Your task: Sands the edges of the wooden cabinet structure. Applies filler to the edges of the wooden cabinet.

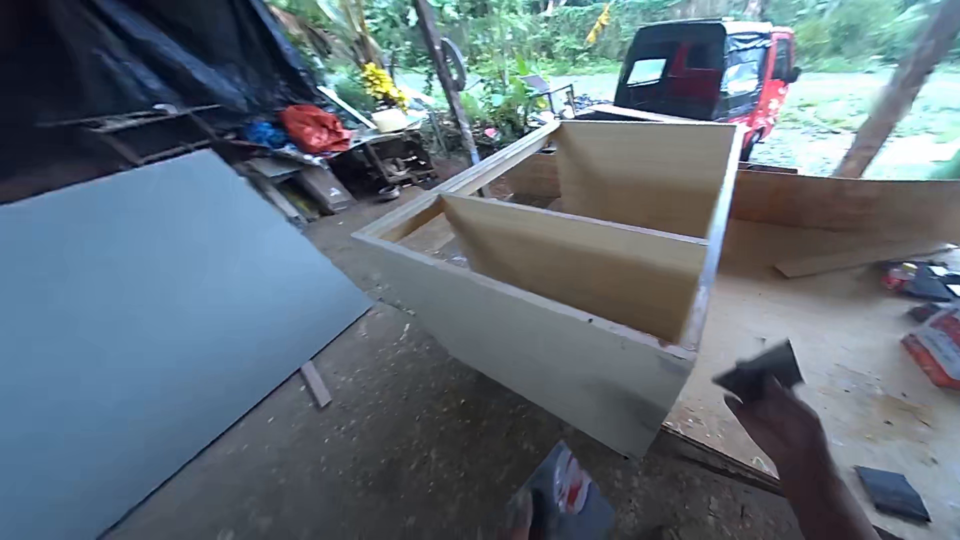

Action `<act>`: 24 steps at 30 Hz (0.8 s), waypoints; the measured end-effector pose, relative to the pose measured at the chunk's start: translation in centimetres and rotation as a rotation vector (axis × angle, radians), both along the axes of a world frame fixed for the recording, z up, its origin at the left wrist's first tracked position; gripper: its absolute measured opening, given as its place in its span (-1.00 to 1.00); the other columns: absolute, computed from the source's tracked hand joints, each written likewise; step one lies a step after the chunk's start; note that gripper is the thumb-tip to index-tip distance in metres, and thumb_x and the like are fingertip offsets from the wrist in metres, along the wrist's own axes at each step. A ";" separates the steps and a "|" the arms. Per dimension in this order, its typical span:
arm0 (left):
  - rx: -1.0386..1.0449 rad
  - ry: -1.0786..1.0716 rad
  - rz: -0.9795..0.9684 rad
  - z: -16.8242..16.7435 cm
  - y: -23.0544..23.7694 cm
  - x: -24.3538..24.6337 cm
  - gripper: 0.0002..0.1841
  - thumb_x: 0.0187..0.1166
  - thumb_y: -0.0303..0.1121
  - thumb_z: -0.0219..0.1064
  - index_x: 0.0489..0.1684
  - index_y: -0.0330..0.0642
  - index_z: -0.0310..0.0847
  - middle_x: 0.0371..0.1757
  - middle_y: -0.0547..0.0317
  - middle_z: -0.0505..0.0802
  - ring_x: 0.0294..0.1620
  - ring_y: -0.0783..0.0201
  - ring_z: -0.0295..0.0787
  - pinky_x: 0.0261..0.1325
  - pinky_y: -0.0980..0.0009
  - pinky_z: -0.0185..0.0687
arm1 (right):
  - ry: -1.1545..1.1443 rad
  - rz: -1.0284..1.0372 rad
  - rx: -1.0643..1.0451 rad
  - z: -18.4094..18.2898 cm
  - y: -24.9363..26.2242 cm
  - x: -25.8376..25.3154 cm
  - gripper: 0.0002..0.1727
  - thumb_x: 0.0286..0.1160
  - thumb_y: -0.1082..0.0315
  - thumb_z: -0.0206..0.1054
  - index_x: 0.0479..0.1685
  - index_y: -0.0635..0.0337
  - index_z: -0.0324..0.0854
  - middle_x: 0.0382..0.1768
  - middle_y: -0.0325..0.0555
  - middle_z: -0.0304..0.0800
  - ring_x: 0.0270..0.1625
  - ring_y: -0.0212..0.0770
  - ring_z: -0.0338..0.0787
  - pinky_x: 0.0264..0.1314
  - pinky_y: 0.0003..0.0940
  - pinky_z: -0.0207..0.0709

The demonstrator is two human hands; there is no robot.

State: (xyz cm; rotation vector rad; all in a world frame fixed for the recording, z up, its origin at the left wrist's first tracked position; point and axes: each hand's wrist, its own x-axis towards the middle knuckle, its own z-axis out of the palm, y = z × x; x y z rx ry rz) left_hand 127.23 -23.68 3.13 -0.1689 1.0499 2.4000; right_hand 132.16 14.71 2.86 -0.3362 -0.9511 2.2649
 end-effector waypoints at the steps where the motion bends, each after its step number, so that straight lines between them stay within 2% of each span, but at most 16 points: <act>1: 0.021 0.006 0.017 0.1 0.6 -0.2 -0.58 0.78 0.00 0.15 0.22 -0.15 0.67 0.05 -0.02 0.90 0.03 0.15 0.90 0.05 0.17 0.88 | -0.032 0.029 0.045 -0.4 -0.7 1.8 -0.47 0.09 0.09 0.69 0.13 -0.09 0.67 -0.02 -0.07 0.90 -0.07 -0.05 0.91 -0.14 -0.02 0.83; 2: 0.020 0.009 0.035 0.7 1.4 -0.4 -0.57 0.79 -0.01 0.12 0.24 -0.17 0.66 0.05 -0.04 0.89 0.03 0.15 0.90 0.05 0.16 0.87 | -0.065 0.063 0.159 -0.4 -1.4 3.6 -0.48 0.11 0.10 0.72 0.12 -0.06 0.70 0.01 -0.02 0.90 -0.05 0.00 0.92 -0.10 0.03 0.85; 3: -0.014 0.003 0.053 1.5 2.1 -0.4 -0.57 0.82 -0.04 0.07 0.24 -0.20 0.66 0.03 -0.04 0.89 0.00 0.15 0.90 0.03 0.17 0.88 | -0.084 0.079 0.342 0.3 -2.4 5.2 -0.60 0.24 0.12 0.66 0.08 -0.08 0.76 -0.01 -0.06 0.91 -0.06 -0.05 0.93 -0.08 -0.01 0.87; 5: -0.106 -0.003 0.038 3.0 3.2 0.0 -0.58 0.87 -0.11 -0.03 0.24 -0.23 0.62 -0.02 0.00 0.89 -0.03 0.20 0.89 0.05 0.22 0.87 | -0.149 0.073 0.875 3.3 -4.7 7.7 -0.76 0.56 0.11 0.45 0.14 -0.21 0.80 0.06 -0.28 0.91 0.02 -0.24 0.92 0.03 -0.23 0.88; 6: -0.131 0.010 0.022 3.5 3.7 -0.2 -0.59 0.88 -0.15 -0.05 0.23 -0.27 0.61 -0.04 0.00 0.88 -0.05 0.19 0.89 0.04 0.22 0.86 | -0.165 0.058 1.154 5.4 -5.9 7.9 -0.76 0.67 0.14 0.34 0.19 -0.22 0.80 0.15 -0.30 0.89 0.14 -0.26 0.90 0.17 -0.28 0.84; 8: -0.112 0.063 -0.035 3.6 4.4 -0.3 -0.58 0.89 -0.19 -0.07 0.24 -0.34 0.58 -0.04 -0.04 0.87 -0.03 0.17 0.88 0.09 0.19 0.85 | -0.143 0.009 1.618 8.4 -8.3 7.9 -0.72 0.73 0.25 0.22 0.24 -0.13 0.77 0.29 -0.16 0.84 0.39 -0.15 0.79 0.45 -0.18 0.71; 10: -0.095 0.107 -0.083 3.5 5.1 -0.1 -0.58 0.90 -0.21 -0.08 0.26 -0.39 0.57 0.01 -0.10 0.86 0.02 0.12 0.87 0.16 0.13 0.83 | -0.184 -0.036 1.931 9.6 -10.4 7.8 -0.67 0.65 0.27 0.20 0.27 -0.14 0.74 0.35 -0.14 0.81 0.50 -0.07 0.70 0.52 -0.09 0.61; 12: -0.103 0.140 -0.079 3.7 5.7 0.4 -0.60 0.88 -0.24 -0.05 0.17 -0.41 0.62 -0.02 -0.10 0.87 0.00 0.13 0.88 0.15 0.12 0.83 | -0.227 -0.088 2.087 9.7 -12.2 7.4 -0.66 0.63 0.30 0.19 0.29 -0.13 0.73 0.35 -0.20 0.82 0.51 -0.06 0.70 0.56 -0.04 0.56; 15: -0.122 0.170 -0.096 4.0 5.8 0.9 -0.63 0.88 -0.25 -0.03 0.17 -0.37 0.61 -0.02 -0.05 0.87 0.01 0.16 0.87 0.15 0.15 0.83 | -0.287 -0.093 2.191 9.3 -14.1 7.1 -0.65 0.62 0.36 0.18 0.25 -0.14 0.75 0.32 -0.26 0.84 0.47 -0.08 0.73 0.58 0.11 0.49; 18: -0.123 0.187 -0.122 4.0 5.3 1.2 -0.62 0.89 -0.25 -0.06 0.19 -0.37 0.60 -0.01 -0.05 0.87 0.01 0.16 0.88 0.16 0.15 0.83 | -0.283 -0.096 2.202 10.5 -15.0 6.5 -0.64 0.63 0.38 0.15 0.25 -0.13 0.75 0.31 -0.27 0.84 0.45 -0.09 0.74 0.58 0.13 0.47; 21: -0.127 0.180 -0.126 4.2 4.7 1.5 -0.62 0.89 -0.26 -0.04 0.09 -0.39 0.64 -0.10 -0.07 0.88 -0.08 0.17 0.89 0.09 0.17 0.85 | -0.300 -0.046 2.257 11.1 -15.4 5.2 -0.60 0.57 0.44 0.14 0.24 -0.10 0.77 0.32 -0.26 0.84 0.44 -0.05 0.75 0.53 0.18 0.50; 24: -0.120 0.131 -0.168 3.9 3.6 1.4 -0.61 0.89 -0.23 -0.03 0.16 -0.40 0.61 -0.05 -0.09 0.87 -0.03 0.14 0.88 0.15 0.16 0.83 | -0.253 0.040 2.265 12.0 -15.7 4.7 -0.61 0.57 0.42 0.13 0.18 -0.13 0.80 0.29 -0.31 0.86 0.42 -0.09 0.76 0.53 0.14 0.52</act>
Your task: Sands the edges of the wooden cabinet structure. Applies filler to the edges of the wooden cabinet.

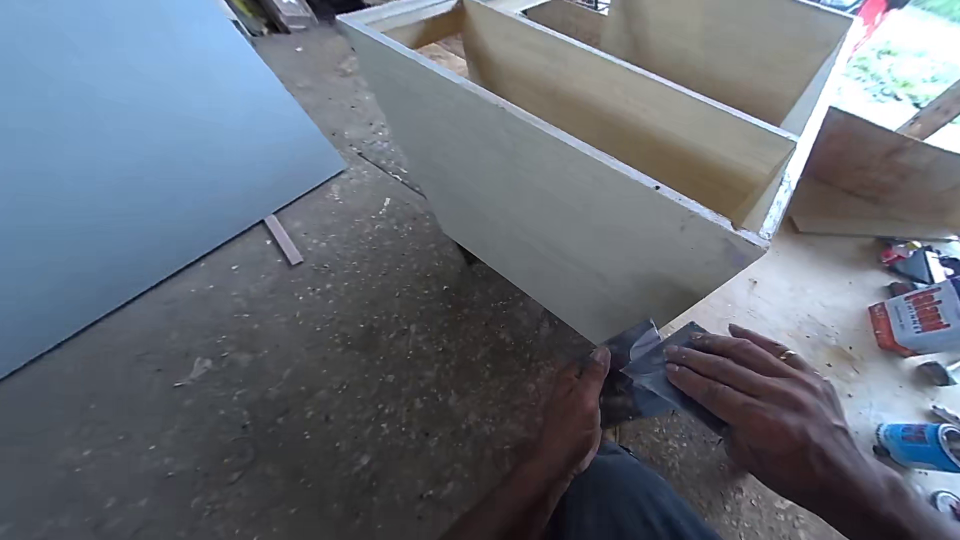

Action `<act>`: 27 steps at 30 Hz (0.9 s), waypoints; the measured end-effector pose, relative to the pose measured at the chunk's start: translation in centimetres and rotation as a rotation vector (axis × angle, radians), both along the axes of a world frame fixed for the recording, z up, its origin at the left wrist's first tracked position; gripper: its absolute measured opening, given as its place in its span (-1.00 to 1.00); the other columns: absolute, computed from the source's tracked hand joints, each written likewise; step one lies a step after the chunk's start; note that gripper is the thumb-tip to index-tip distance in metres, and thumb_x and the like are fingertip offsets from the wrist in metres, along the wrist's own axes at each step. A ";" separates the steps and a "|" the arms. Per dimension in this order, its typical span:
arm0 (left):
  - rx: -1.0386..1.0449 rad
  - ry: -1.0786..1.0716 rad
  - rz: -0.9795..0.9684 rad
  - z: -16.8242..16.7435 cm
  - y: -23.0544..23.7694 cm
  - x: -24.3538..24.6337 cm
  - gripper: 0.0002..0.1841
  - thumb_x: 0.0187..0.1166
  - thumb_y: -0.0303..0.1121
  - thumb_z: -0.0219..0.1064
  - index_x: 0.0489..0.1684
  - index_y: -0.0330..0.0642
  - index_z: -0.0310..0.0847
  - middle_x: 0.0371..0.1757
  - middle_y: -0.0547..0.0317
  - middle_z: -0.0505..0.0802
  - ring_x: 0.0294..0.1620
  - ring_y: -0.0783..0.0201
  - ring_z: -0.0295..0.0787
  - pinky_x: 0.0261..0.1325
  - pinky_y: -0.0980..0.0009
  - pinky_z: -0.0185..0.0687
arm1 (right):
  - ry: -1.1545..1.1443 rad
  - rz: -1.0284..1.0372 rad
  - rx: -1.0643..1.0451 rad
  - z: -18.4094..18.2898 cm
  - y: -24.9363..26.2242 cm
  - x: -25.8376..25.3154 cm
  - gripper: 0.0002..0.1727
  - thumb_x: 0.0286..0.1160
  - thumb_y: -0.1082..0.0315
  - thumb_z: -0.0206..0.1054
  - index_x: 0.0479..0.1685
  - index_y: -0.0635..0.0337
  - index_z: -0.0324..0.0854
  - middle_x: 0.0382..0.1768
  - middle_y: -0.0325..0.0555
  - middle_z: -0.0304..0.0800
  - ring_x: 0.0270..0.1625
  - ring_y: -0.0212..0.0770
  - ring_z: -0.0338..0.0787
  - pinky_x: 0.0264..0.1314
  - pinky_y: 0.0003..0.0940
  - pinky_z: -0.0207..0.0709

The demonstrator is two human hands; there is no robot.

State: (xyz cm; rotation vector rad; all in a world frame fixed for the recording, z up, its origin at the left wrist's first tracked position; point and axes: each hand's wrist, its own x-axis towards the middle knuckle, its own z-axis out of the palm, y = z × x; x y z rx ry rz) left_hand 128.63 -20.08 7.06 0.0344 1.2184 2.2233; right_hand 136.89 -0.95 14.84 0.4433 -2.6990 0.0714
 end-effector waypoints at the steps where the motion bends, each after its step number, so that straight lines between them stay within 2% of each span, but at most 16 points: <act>1: 0.009 -0.017 -0.005 0.0 -0.4 0.0 -0.61 0.89 -0.23 -0.04 0.17 -0.39 0.60 -0.05 -0.08 0.87 -0.03 0.15 0.88 0.15 0.16 0.83 | 0.004 0.024 -0.007 0.5 -0.1 -0.2 -0.62 0.60 0.40 0.13 0.20 -0.13 0.78 0.30 -0.30 0.85 0.44 -0.10 0.75 0.55 0.13 0.50; 2: 0.014 -0.026 -0.004 0.1 -0.7 0.0 -0.61 0.89 -0.23 -0.05 0.17 -0.37 0.60 -0.06 -0.06 0.87 -0.04 0.17 0.88 0.13 0.18 0.84 | -0.001 0.041 -0.006 0.7 -0.1 -0.4 -0.63 0.64 0.37 0.13 0.23 -0.13 0.77 0.33 -0.29 0.83 0.46 -0.09 0.73 0.57 0.14 0.47; 6: 0.016 -0.031 0.000 -0.2 -1.7 -0.2 -0.61 0.89 -0.24 -0.04 0.17 -0.39 0.60 -0.06 -0.07 0.87 -0.04 0.15 0.88 0.14 0.17 0.83 | -0.046 0.093 0.041 0.0 -0.6 -0.7 -0.60 0.57 0.41 0.13 0.21 -0.14 0.78 0.31 -0.31 0.85 0.44 -0.07 0.75 0.52 0.18 0.52; 9: 0.035 -0.030 0.025 -0.2 -2.2 0.1 -0.61 0.90 -0.24 -0.05 0.13 -0.38 0.62 -0.08 -0.05 0.87 -0.05 0.18 0.88 0.13 0.19 0.83 | -0.012 0.120 0.050 -0.1 -1.3 -0.4 -0.65 0.68 0.31 0.15 0.28 -0.15 0.74 0.37 -0.28 0.81 0.50 -0.05 0.70 0.57 0.13 0.48; 12: 0.004 -0.030 0.048 -0.4 -2.7 -0.2 -0.61 0.89 -0.23 -0.03 0.14 -0.37 0.62 -0.08 -0.05 0.87 -0.05 0.18 0.87 0.11 0.20 0.83 | -0.043 0.183 0.023 -1.9 -1.7 0.3 -0.60 0.58 0.40 0.13 0.25 -0.16 0.75 0.37 -0.30 0.81 0.51 -0.06 0.69 0.56 0.12 0.50; 14: 0.041 -0.063 0.061 -0.5 -2.9 0.0 -0.63 0.90 -0.24 -0.04 0.13 -0.36 0.60 -0.12 -0.03 0.87 -0.10 0.19 0.87 0.05 0.22 0.84 | -0.063 0.220 -0.130 -1.6 -1.7 0.5 -0.66 0.63 0.34 0.15 0.21 -0.15 0.76 0.33 -0.30 0.84 0.49 -0.14 0.71 0.58 0.00 0.52; 15: 0.076 -0.078 0.071 -0.4 -3.1 0.1 -0.63 0.90 -0.25 -0.05 0.14 -0.36 0.59 -0.11 -0.05 0.87 -0.10 0.18 0.88 0.06 0.20 0.84 | -0.067 0.238 -0.277 -1.3 -1.6 0.4 -0.69 0.70 0.31 0.15 0.23 -0.10 0.76 0.33 -0.22 0.84 0.48 -0.15 0.73 0.59 -0.06 0.56; 18: 0.190 -0.071 0.115 0.1 -3.2 0.3 -0.62 0.90 -0.25 -0.10 0.21 -0.38 0.55 -0.06 -0.08 0.87 -0.04 0.14 0.89 0.12 0.17 0.84 | -0.062 0.324 -0.637 -1.8 -1.5 -0.6 -0.65 0.79 0.30 0.05 0.38 0.04 0.62 0.48 0.00 0.70 0.57 -0.02 0.64 0.65 -0.07 0.54; 20: 0.256 -0.047 0.160 0.3 -3.0 0.5 -0.62 0.90 -0.27 -0.10 0.23 -0.41 0.53 -0.06 -0.09 0.87 -0.03 0.14 0.88 0.15 0.16 0.83 | -0.066 0.376 -0.690 -3.5 -1.5 -1.4 -0.59 0.86 0.26 -0.03 0.56 0.01 0.49 0.62 0.01 0.56 0.68 -0.01 0.51 0.75 -0.05 0.43; 22: 0.327 -0.058 0.198 1.0 -3.0 0.9 -0.64 0.88 -0.28 -0.06 0.23 -0.42 0.51 -0.07 -0.13 0.87 -0.04 0.11 0.90 0.15 0.12 0.84 | -0.024 0.377 -0.616 -5.4 -1.2 -2.0 -0.53 0.87 0.31 -0.06 0.69 0.00 0.37 0.67 -0.03 0.49 0.71 -0.11 0.48 0.77 -0.15 0.41; 23: 0.355 -0.044 0.208 1.4 -3.0 1.3 -0.66 0.86 -0.28 -0.01 0.19 -0.41 0.52 -0.09 -0.12 0.88 -0.06 0.11 0.91 0.13 0.12 0.85 | 0.009 0.348 -0.543 -6.4 -1.0 -2.1 -0.54 0.84 0.35 -0.03 0.67 0.06 0.37 0.64 -0.05 0.53 0.67 -0.20 0.53 0.73 -0.26 0.43; 24: 0.379 -0.008 0.210 1.9 -3.1 1.6 -0.68 0.83 -0.26 0.07 0.14 -0.37 0.57 -0.11 -0.08 0.89 -0.09 0.13 0.91 0.10 0.12 0.86 | 0.031 0.316 -0.462 -7.3 -1.0 -2.1 -0.59 0.79 0.36 0.05 0.55 0.13 0.46 0.54 -0.02 0.63 0.60 -0.25 0.60 0.67 -0.33 0.48; 25: 0.392 0.055 0.194 2.3 -3.3 2.0 -0.69 0.80 -0.20 0.15 0.10 -0.31 0.63 -0.13 -0.02 0.90 -0.11 0.17 0.92 0.06 0.14 0.87 | 0.036 0.290 -0.402 -8.1 -1.0 -2.0 -0.67 0.64 0.35 0.21 0.29 0.21 0.64 0.35 0.05 0.78 0.47 -0.21 0.72 0.55 -0.30 0.57; 26: 0.394 0.157 0.175 2.9 -3.6 2.3 -0.69 0.78 -0.16 0.19 0.07 -0.25 0.68 -0.13 0.05 0.91 -0.11 0.22 0.91 0.07 0.18 0.87 | -0.001 0.260 -0.365 -9.0 -1.0 -1.8 -0.71 0.53 0.30 0.33 0.12 0.23 0.74 0.18 0.08 0.86 0.35 -0.16 0.80 0.46 -0.22 0.65; 27: 0.380 0.282 0.153 3.4 -4.2 2.5 -0.67 0.80 -0.14 0.17 0.09 -0.21 0.70 -0.11 0.08 0.91 -0.08 0.25 0.90 0.10 0.19 0.85 | -0.044 0.207 -0.366 -9.7 -1.1 -1.5 -0.70 0.50 0.23 0.38 0.07 0.24 0.75 0.11 0.07 0.88 0.29 -0.14 0.82 0.41 -0.18 0.67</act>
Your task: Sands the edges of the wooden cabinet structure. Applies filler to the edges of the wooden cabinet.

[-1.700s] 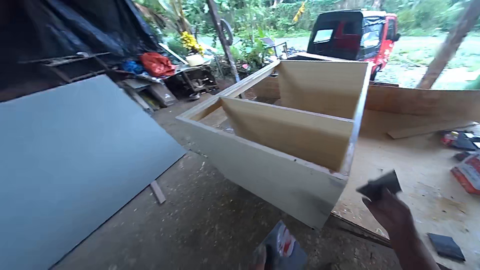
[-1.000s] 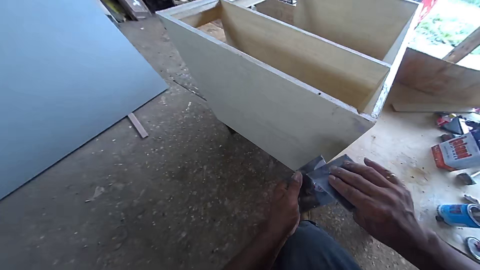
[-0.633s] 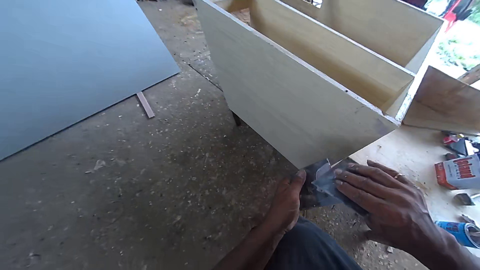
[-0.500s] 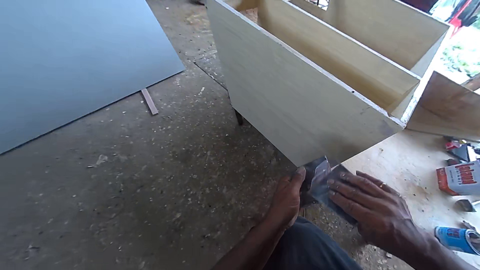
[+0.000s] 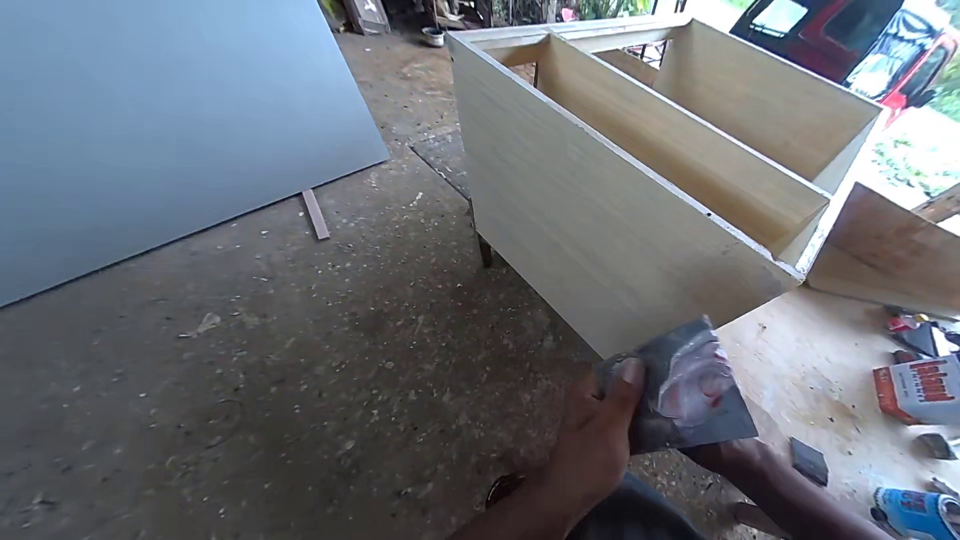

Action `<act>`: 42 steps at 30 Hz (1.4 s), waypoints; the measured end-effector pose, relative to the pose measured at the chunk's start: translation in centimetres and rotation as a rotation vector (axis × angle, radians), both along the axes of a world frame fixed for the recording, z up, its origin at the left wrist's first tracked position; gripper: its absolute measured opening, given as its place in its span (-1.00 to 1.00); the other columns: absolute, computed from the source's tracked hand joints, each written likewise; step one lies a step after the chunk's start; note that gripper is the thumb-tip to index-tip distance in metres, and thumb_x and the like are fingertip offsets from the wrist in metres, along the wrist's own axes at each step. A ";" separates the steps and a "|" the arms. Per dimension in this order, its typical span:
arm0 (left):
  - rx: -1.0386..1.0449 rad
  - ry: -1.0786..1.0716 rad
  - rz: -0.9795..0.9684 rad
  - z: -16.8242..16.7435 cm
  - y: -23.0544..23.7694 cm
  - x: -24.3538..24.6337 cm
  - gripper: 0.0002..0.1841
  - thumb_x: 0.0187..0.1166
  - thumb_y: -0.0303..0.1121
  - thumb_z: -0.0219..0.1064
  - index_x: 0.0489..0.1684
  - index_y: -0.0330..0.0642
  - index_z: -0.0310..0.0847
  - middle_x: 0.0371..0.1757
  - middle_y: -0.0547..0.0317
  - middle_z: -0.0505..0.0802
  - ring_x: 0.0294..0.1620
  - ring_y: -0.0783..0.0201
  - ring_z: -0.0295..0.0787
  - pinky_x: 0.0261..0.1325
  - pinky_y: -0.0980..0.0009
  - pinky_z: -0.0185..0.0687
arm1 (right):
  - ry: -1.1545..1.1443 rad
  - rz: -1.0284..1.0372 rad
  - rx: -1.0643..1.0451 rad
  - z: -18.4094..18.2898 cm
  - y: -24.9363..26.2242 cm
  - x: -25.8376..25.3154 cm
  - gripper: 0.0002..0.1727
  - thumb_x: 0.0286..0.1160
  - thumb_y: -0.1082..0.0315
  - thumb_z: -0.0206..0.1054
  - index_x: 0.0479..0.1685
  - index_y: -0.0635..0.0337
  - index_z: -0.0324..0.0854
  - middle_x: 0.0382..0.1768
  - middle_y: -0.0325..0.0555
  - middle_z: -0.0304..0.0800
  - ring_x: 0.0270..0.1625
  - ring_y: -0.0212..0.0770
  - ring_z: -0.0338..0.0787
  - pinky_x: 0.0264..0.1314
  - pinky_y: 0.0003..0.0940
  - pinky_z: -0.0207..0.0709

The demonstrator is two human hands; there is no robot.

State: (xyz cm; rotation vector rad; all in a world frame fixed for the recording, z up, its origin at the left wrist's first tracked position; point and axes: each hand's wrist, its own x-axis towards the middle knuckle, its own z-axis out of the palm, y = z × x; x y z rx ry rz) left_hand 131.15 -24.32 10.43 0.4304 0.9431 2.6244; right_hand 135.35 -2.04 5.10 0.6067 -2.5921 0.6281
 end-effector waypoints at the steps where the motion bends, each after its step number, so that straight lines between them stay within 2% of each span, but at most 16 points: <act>1: -0.036 0.105 0.024 0.4 -0.8 0.1 -0.66 0.82 -0.15 0.12 0.11 -0.21 0.70 -0.10 0.09 0.90 -0.08 0.26 0.89 0.11 0.19 0.85 | -0.038 -0.065 -0.032 -0.4 0.2 0.1 -0.64 0.49 0.23 0.38 0.12 0.30 0.75 0.13 0.09 0.88 0.30 -0.13 0.83 0.42 -0.16 0.67; 3: -0.093 0.176 0.097 0.8 -2.6 -0.1 -0.66 0.84 -0.15 0.09 0.11 -0.18 0.72 -0.10 0.11 0.90 -0.10 0.27 0.89 0.08 0.22 0.87 | -0.151 -0.225 -0.245 -0.3 1.5 -0.6 -0.56 0.53 0.45 0.20 0.36 0.41 0.65 0.28 0.10 0.82 0.33 -0.16 0.82 0.43 -0.17 0.68; 5: -0.171 0.103 0.134 0.2 -4.3 -0.7 -0.67 0.82 -0.13 0.12 0.05 -0.16 0.75 -0.13 0.10 0.91 -0.14 0.26 0.90 0.05 0.23 0.88 | -0.286 -0.308 -0.777 1.0 2.1 -1.4 -0.59 0.61 0.49 0.08 0.39 0.40 0.56 0.21 0.06 0.82 0.17 -0.15 0.88 0.26 -0.14 0.81; 7: -0.226 -0.033 0.120 -0.7 -5.1 -1.7 -0.69 0.82 -0.19 0.13 0.03 -0.20 0.73 -0.14 0.06 0.92 -0.13 0.23 0.92 0.05 0.21 0.88 | -0.402 -0.169 -1.364 3.3 2.1 -1.9 -0.72 0.52 0.41 0.30 0.17 0.19 0.66 0.00 0.05 0.87 -0.01 -0.04 0.91 0.07 0.06 0.83; 9: -0.280 -0.175 0.093 -1.0 -5.1 -2.6 -0.71 0.81 -0.28 0.07 0.04 -0.27 0.68 -0.16 0.02 0.91 -0.15 0.21 0.92 0.01 0.21 0.89 | -0.511 0.034 -1.584 5.5 1.1 -2.1 -0.78 0.43 0.39 0.48 0.04 0.05 0.80 -0.06 0.02 0.92 -0.05 -0.06 0.93 0.02 0.07 0.84; 12: -0.278 -0.275 0.138 -1.2 -4.4 -2.5 -0.70 0.83 -0.32 0.01 0.07 -0.33 0.62 -0.20 0.01 0.91 -0.19 0.22 0.91 -0.02 0.24 0.89 | -0.415 0.133 -1.445 7.0 -1.0 -2.6 -0.74 0.55 0.35 0.43 0.17 0.06 0.75 0.04 -0.02 0.89 0.03 -0.05 0.92 0.08 0.08 0.85; 17: -0.166 -0.305 0.228 -1.9 -1.8 -1.1 -0.67 0.86 -0.24 -0.02 0.14 -0.33 0.56 -0.17 0.01 0.89 -0.14 0.21 0.90 0.03 0.22 0.87 | 0.044 0.161 -0.715 6.6 -3.9 -1.5 -0.61 0.86 0.09 0.05 0.55 -0.33 0.53 0.49 -0.33 0.71 0.47 -0.16 0.74 0.52 -0.10 0.67; 20: -0.103 -0.257 0.216 -2.1 -0.4 -0.9 -0.66 0.84 -0.23 0.03 0.09 -0.35 0.60 -0.18 -0.01 0.89 -0.15 0.21 0.90 0.03 0.20 0.87 | 0.121 0.241 -0.398 4.6 -4.1 -1.4 -0.51 0.89 0.19 -0.12 0.72 -0.12 0.33 0.70 -0.04 0.45 0.73 -0.01 0.45 0.77 -0.01 0.40; 23: -0.190 -0.145 0.227 -2.7 -0.5 -1.1 -0.65 0.84 -0.21 0.07 0.07 -0.36 0.63 -0.18 -0.02 0.89 -0.14 0.20 0.91 0.06 0.20 0.87 | 0.030 0.214 -0.277 3.9 -3.1 -1.2 -0.48 0.89 0.19 -0.13 0.73 0.08 0.30 0.67 0.10 0.46 0.71 -0.05 0.48 0.76 -0.10 0.42; 25: -0.269 -0.087 0.258 -3.1 -0.9 -1.1 -0.67 0.85 -0.27 0.04 0.07 -0.37 0.63 -0.16 -0.02 0.90 -0.11 0.19 0.91 0.10 0.19 0.87 | -0.130 0.134 -0.228 3.6 -1.7 -1.1 -0.47 0.90 0.10 -0.09 0.67 0.13 0.42 0.43 -0.07 0.74 0.43 -0.39 0.73 0.51 -0.40 0.61; 28: -0.297 0.035 0.265 -3.2 -1.6 -1.0 -0.67 0.84 -0.23 0.09 0.04 -0.31 0.70 -0.11 -0.01 0.91 -0.07 0.17 0.91 0.14 0.15 0.86 | -0.486 0.035 -0.347 3.5 0.6 -1.6 -0.56 0.84 0.21 0.00 0.49 0.14 0.59 0.12 -0.15 0.88 0.09 -0.40 0.86 0.22 -0.35 0.76; 31: -0.243 -0.020 0.158 -2.3 -3.3 -1.2 -0.69 0.79 -0.16 0.17 0.03 -0.18 0.75 -0.13 0.07 0.92 -0.11 0.24 0.91 0.08 0.21 0.87 | -0.573 0.005 -1.049 5.2 3.8 -2.8 -0.69 0.70 0.22 0.26 0.25 0.14 0.69 0.06 -0.05 0.88 0.01 -0.11 0.92 0.02 -0.03 0.88; 33: -0.259 -0.135 0.030 -1.4 -4.2 -1.7 -0.75 0.77 -0.22 0.19 -0.04 -0.16 0.73 -0.22 0.11 0.93 -0.21 0.29 0.92 -0.04 0.30 0.88 | -0.588 0.248 -1.356 7.3 4.1 -3.6 -0.76 0.51 0.27 0.47 0.11 -0.04 0.81 -0.02 -0.13 0.93 -0.07 -0.19 0.94 -0.09 -0.13 0.88; 37: -0.190 -0.280 -0.292 -1.6 -3.8 -2.4 -0.75 0.75 -0.23 0.20 -0.02 -0.20 0.72 -0.20 0.02 0.93 -0.20 0.25 0.92 -0.06 0.28 0.88 | -0.777 0.465 -1.330 8.4 1.7 -5.3 -0.73 0.46 0.32 0.49 0.13 -0.07 0.79 -0.07 -0.24 0.94 -0.09 -0.38 0.91 0.02 -0.39 0.82; 40: -0.104 -0.258 -0.284 -2.5 -3.9 -2.8 -0.75 0.71 -0.19 0.27 0.00 -0.18 0.74 -0.16 0.00 0.93 -0.16 0.22 0.93 -0.01 0.24 0.88 | -0.967 0.270 -1.145 4.4 3.3 -5.3 -0.73 0.45 0.31 0.50 0.10 0.05 0.71 -0.14 -0.18 0.92 -0.19 -0.31 0.91 -0.14 -0.32 0.85; 42: -0.045 -0.273 -0.200 -3.1 -4.5 -3.3 -0.73 0.67 -0.17 0.33 0.00 -0.21 0.76 -0.14 -0.06 0.92 -0.14 0.17 0.93 0.01 0.20 0.88 | -0.952 0.004 -1.078 2.1 4.4 -4.3 -0.68 0.36 0.42 0.47 0.11 0.21 0.69 -0.11 -0.11 0.90 -0.12 -0.25 0.89 0.01 -0.25 0.82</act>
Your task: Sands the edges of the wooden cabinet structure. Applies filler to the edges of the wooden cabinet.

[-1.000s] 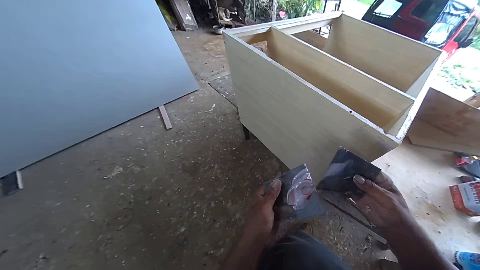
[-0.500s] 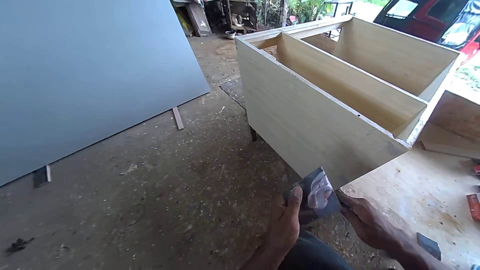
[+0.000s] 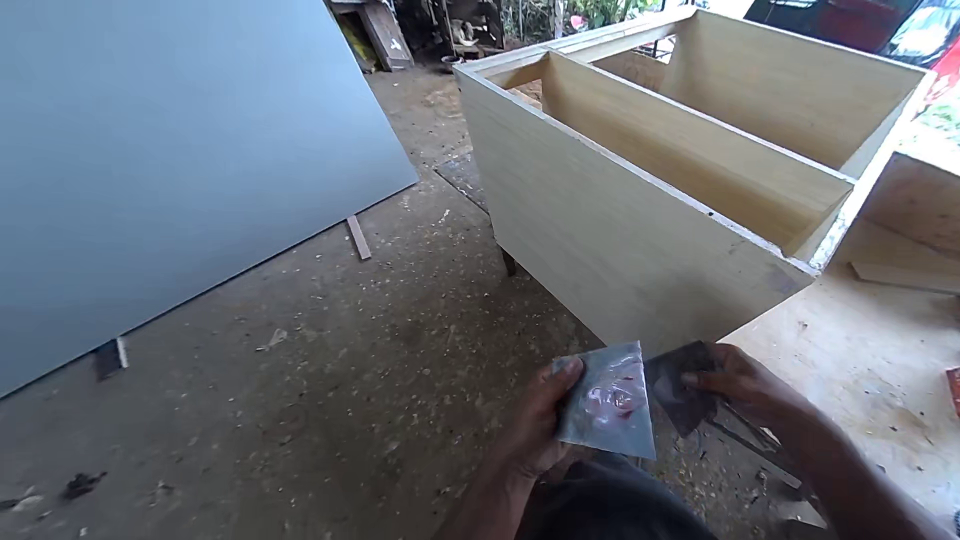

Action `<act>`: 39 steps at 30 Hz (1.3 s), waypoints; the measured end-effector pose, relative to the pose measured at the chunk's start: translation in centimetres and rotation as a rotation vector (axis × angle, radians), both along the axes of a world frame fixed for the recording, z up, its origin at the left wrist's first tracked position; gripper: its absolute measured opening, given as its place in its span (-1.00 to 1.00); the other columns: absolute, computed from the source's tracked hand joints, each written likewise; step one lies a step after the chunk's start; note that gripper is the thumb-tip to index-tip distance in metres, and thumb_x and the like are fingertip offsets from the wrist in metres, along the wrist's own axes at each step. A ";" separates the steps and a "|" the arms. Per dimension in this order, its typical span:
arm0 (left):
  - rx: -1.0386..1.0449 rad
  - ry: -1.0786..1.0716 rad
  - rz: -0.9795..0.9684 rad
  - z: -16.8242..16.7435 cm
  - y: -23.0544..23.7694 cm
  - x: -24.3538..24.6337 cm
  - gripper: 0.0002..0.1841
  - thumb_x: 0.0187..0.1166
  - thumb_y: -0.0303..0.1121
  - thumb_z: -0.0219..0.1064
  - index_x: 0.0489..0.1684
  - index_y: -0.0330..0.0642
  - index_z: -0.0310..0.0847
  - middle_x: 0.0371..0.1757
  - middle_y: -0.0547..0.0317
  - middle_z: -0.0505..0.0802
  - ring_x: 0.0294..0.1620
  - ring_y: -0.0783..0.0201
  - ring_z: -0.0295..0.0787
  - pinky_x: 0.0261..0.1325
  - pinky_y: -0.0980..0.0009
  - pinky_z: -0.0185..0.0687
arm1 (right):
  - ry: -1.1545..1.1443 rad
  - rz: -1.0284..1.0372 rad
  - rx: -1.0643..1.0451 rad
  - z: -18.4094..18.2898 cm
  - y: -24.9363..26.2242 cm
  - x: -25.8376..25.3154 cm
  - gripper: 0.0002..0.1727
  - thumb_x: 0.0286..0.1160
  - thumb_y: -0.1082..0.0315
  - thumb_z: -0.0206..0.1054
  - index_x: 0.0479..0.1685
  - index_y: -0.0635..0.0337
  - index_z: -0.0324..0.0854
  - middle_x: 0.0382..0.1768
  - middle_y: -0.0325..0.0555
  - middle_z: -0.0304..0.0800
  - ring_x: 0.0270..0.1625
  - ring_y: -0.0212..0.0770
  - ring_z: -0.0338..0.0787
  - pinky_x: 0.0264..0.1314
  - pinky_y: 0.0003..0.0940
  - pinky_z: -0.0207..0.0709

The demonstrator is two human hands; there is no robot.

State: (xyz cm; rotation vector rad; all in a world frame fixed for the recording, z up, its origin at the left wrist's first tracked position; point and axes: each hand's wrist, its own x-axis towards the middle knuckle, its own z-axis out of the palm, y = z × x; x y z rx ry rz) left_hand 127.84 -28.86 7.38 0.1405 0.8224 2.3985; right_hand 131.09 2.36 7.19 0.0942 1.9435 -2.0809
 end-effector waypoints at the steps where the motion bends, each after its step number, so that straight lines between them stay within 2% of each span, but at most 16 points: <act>1: -0.023 -0.008 0.041 0.0 -0.3 -0.1 -0.73 0.68 -0.19 0.31 -0.01 -0.22 0.73 -0.15 -0.07 0.92 -0.15 0.16 0.94 0.01 0.19 0.89 | -0.054 -0.097 -0.035 -0.9 -0.4 0.8 -0.68 0.36 0.45 0.44 0.12 0.24 0.65 -0.12 -0.07 0.90 -0.11 -0.22 0.90 0.01 -0.22 0.83; 4: -0.157 0.020 0.071 0.3 -0.3 -0.2 -0.75 0.76 -0.27 0.18 -0.03 -0.26 0.71 -0.21 -0.04 0.92 -0.21 0.20 0.93 -0.05 0.24 0.89 | -0.191 -0.251 -0.369 -0.8 -4.4 2.6 -0.68 0.44 0.41 0.35 0.17 0.19 0.58 -0.12 0.01 0.89 -0.13 -0.14 0.92 -0.03 -0.09 0.84; 7: -0.316 0.068 0.033 -0.1 0.0 -0.3 -0.74 0.79 -0.29 0.11 0.03 -0.26 0.66 -0.22 0.04 0.92 -0.22 0.24 0.91 -0.04 0.27 0.88 | -0.117 -0.225 -0.574 1.1 -6.6 2.7 -0.73 0.40 0.34 0.47 0.06 0.15 0.68 -0.18 0.00 0.91 -0.19 -0.17 0.93 -0.08 -0.16 0.85; 10: -0.349 0.053 0.085 -0.4 -0.1 -0.5 -0.75 0.80 -0.32 0.08 0.00 -0.27 0.65 -0.24 0.04 0.92 -0.23 0.25 0.92 -0.04 0.27 0.89 | 0.167 -0.368 -0.500 4.9 -4.8 2.5 -0.76 0.31 0.24 0.51 -0.05 0.01 0.77 -0.31 -0.22 0.91 -0.33 -0.39 0.89 -0.28 -0.41 0.82; 13: -0.439 0.115 0.178 -0.1 0.5 -0.7 -0.69 0.83 -0.29 0.03 0.08 -0.33 0.62 -0.19 0.03 0.90 -0.16 0.24 0.90 0.04 0.25 0.87 | 0.311 -0.487 -0.273 5.8 -4.7 4.2 -0.64 0.45 0.26 0.49 0.18 0.09 0.62 -0.10 -0.18 0.90 -0.10 -0.27 0.91 -0.02 -0.23 0.86; 17: -0.476 0.329 0.387 -0.5 3.1 0.9 -0.65 0.86 -0.21 0.02 0.08 -0.27 0.67 -0.09 0.17 0.91 0.00 0.32 0.88 0.21 0.25 0.83 | 0.207 -0.651 -0.098 1.5 -9.0 6.4 -0.68 0.55 0.43 0.32 0.25 0.27 0.59 -0.05 -0.04 0.88 -0.07 -0.17 0.91 -0.03 -0.19 0.86; 19: -0.572 0.480 0.474 -0.8 4.6 2.2 -0.64 0.88 -0.18 -0.01 -0.06 -0.17 0.69 -0.21 0.35 0.88 -0.12 0.48 0.85 0.09 0.40 0.82 | 0.132 -0.736 -0.167 0.3 -10.0 6.1 -0.67 0.55 0.45 0.28 0.25 0.35 0.54 -0.08 0.08 0.86 -0.15 -0.08 0.91 -0.19 -0.13 0.88; 21: -0.700 0.636 0.524 -1.2 5.6 2.9 -0.59 0.89 -0.12 -0.03 -0.24 -0.14 0.66 -0.42 0.42 0.78 -0.34 0.60 0.75 -0.17 0.56 0.75 | 0.050 -0.795 -0.216 0.4 -10.6 5.4 -0.72 0.58 0.48 0.22 0.20 0.36 0.51 -0.21 0.11 0.85 -0.37 -0.10 0.90 -0.49 -0.20 0.83; 24: -0.853 0.836 0.481 -1.9 6.7 3.4 -0.50 0.89 -0.05 -0.08 -0.20 -0.24 0.66 -0.47 0.30 0.74 -0.41 0.57 0.72 -0.29 0.57 0.71 | -0.084 -0.827 -0.270 0.9 -10.8 4.6 -0.79 0.67 0.48 0.17 0.17 0.36 0.50 -0.29 0.15 0.82 -0.55 -0.12 0.80 -0.70 -0.29 0.67; 29: -1.007 0.967 0.396 -1.7 7.5 3.9 -0.43 0.88 0.01 -0.09 -0.11 -0.31 0.70 -0.46 0.20 0.77 -0.41 0.52 0.74 -0.30 0.57 0.71 | -0.230 -0.748 -0.322 1.5 -9.1 3.1 -0.79 0.71 0.41 0.20 0.15 0.33 0.54 -0.29 0.15 0.83 -0.57 -0.18 0.76 -0.73 -0.39 0.55; 32: -0.905 0.886 0.223 -0.6 6.3 3.9 -0.45 0.88 0.02 -0.11 -0.20 -0.21 0.70 -0.52 0.29 0.71 -0.47 0.55 0.67 -0.36 0.58 0.63 | -0.037 -0.479 -0.333 2.3 -5.8 3.0 -0.77 0.58 0.39 0.30 0.13 0.24 0.58 -0.23 0.06 0.87 -0.41 -0.23 0.85 -0.52 -0.38 0.70; 33: -0.838 0.774 0.177 -0.4 5.8 4.0 -0.47 0.88 0.01 -0.09 -0.20 -0.16 0.72 -0.48 0.35 0.75 -0.42 0.59 0.71 -0.30 0.58 0.69 | 0.114 -0.351 -0.296 2.9 -4.5 3.3 -0.76 0.57 0.38 0.36 0.15 0.19 0.64 -0.14 -0.02 0.90 -0.23 -0.24 0.89 -0.25 -0.32 0.81; 34: -0.790 0.639 0.167 -0.2 5.5 3.9 -0.51 0.89 -0.01 -0.08 -0.26 -0.11 0.68 -0.47 0.41 0.73 -0.42 0.62 0.69 -0.28 0.59 0.68 | 0.292 -0.234 -0.184 3.9 -3.3 3.6 -0.75 0.59 0.32 0.39 0.19 0.06 0.70 -0.04 -0.16 0.91 -0.07 -0.31 0.89 0.00 -0.33 0.82; 36: -0.631 0.360 0.182 -0.1 5.0 3.4 -0.56 0.89 -0.08 -0.08 -0.18 -0.11 0.69 -0.34 0.38 0.82 -0.27 0.53 0.80 -0.08 0.45 0.80 | 0.649 -0.098 0.211 6.5 -1.8 4.3 -0.71 0.68 0.11 0.32 0.31 -0.24 0.69 0.10 -0.42 0.85 0.11 -0.45 0.81 0.20 -0.42 0.75; 37: -0.497 0.229 0.178 -0.1 5.0 3.0 -0.56 0.90 -0.10 -0.09 -0.09 -0.14 0.71 -0.24 0.28 0.87 -0.17 0.43 0.85 0.02 0.34 0.84 | 0.808 -0.055 0.357 7.6 -1.6 4.5 -0.69 0.71 0.13 0.30 0.35 -0.27 0.69 0.15 -0.39 0.82 0.16 -0.40 0.81 0.23 -0.40 0.75; 39: -0.236 0.025 0.168 0.7 5.4 2.6 -0.57 0.90 -0.16 -0.10 0.04 -0.23 0.69 -0.12 0.09 0.91 -0.08 0.27 0.90 0.09 0.22 0.86 | 1.119 0.091 0.579 8.4 -1.2 4.3 -0.65 0.65 0.30 0.30 0.38 -0.14 0.62 0.37 -0.13 0.74 0.44 -0.07 0.73 0.48 -0.08 0.68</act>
